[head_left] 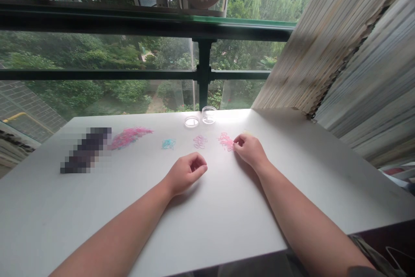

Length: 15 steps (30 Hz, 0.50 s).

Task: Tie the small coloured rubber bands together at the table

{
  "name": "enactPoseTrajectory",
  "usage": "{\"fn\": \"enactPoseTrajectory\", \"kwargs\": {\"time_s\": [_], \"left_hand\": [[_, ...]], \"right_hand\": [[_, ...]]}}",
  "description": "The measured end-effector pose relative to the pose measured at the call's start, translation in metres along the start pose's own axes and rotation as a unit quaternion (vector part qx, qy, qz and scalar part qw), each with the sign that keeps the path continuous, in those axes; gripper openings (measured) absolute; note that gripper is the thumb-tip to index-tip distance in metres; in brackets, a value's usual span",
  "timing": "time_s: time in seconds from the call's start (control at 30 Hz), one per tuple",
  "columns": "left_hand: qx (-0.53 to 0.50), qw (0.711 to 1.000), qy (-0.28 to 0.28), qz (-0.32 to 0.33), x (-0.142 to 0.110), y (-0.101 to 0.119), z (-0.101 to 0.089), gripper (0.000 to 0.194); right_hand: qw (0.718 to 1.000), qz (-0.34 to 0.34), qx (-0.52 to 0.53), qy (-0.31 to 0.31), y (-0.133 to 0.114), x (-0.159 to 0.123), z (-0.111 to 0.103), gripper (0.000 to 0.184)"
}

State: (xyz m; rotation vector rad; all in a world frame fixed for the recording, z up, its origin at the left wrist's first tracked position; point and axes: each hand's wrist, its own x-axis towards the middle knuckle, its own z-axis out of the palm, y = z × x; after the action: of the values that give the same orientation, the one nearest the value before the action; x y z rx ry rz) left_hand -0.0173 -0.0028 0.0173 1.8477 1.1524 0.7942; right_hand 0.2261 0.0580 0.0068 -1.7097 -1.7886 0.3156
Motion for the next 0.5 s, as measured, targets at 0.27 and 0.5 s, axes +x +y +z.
{"fn": "enactPoseTrajectory", "kwargs": {"time_s": [0.27, 0.5], "left_hand": [[-0.007, 1.0, 0.0, 0.001, -0.0004, 0.0001, 0.0005, 0.014], [-0.005, 1.0, -0.002, 0.001, -0.0005, -0.0002, 0.0003, 0.014]], "right_hand": [[0.998, -0.018, 0.06, 0.022, 0.0007, 0.0004, 0.0015, 0.022], [0.991, 0.013, 0.131, 0.0, 0.0004, 0.0012, 0.0028, 0.021]]}}
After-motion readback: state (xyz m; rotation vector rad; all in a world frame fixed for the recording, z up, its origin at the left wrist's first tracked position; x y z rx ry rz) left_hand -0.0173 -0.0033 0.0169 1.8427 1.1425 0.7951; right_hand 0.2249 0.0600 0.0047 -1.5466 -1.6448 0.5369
